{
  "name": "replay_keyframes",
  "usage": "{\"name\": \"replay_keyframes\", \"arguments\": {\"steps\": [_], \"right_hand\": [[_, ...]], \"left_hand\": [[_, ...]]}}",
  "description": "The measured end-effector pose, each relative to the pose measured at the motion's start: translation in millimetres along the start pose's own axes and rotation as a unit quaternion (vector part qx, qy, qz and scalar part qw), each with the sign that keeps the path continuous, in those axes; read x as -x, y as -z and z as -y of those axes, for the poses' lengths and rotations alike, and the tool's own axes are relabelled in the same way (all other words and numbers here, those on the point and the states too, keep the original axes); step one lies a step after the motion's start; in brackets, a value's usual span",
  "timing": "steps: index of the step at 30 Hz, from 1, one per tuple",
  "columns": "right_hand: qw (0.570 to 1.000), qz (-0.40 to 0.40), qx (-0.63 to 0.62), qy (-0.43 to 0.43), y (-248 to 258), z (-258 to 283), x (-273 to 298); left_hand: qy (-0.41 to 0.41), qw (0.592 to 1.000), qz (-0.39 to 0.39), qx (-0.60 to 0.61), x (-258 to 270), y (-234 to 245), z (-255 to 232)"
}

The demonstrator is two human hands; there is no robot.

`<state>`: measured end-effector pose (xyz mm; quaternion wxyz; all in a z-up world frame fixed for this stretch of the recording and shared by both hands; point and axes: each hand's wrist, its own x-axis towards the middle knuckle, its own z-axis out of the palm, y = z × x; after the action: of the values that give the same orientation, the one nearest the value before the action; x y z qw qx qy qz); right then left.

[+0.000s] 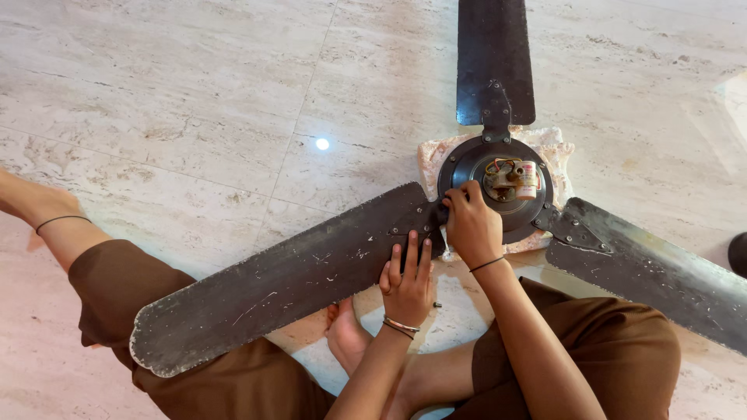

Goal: The person sits on the floor and uses a screwdriver to remove the screws holding the fan blades to the motor housing. They detach two blades one by one and place them on the floor, leaving one blade still attached to the fan hub.

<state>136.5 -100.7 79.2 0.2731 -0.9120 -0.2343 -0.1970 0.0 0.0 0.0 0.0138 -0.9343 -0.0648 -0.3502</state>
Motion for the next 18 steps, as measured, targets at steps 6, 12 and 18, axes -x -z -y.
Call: {"name": "replay_keyframes", "arguments": {"steps": [6, 12, 18], "right_hand": [[0.997, -0.006, 0.049, 0.053, 2, 5, 1], [0.999, -0.018, 0.033, 0.036, 9, 12, -3], [0.999, -0.038, 0.019, 0.033, 3, 6, -4]], "left_hand": [[-0.007, 1.0, -0.003, 0.016, -1, 1, 1], [-0.008, 1.0, -0.009, 0.017, -2, 3, 2], [-0.019, 1.0, -0.009, 0.019, -1, 5, 4]]}}
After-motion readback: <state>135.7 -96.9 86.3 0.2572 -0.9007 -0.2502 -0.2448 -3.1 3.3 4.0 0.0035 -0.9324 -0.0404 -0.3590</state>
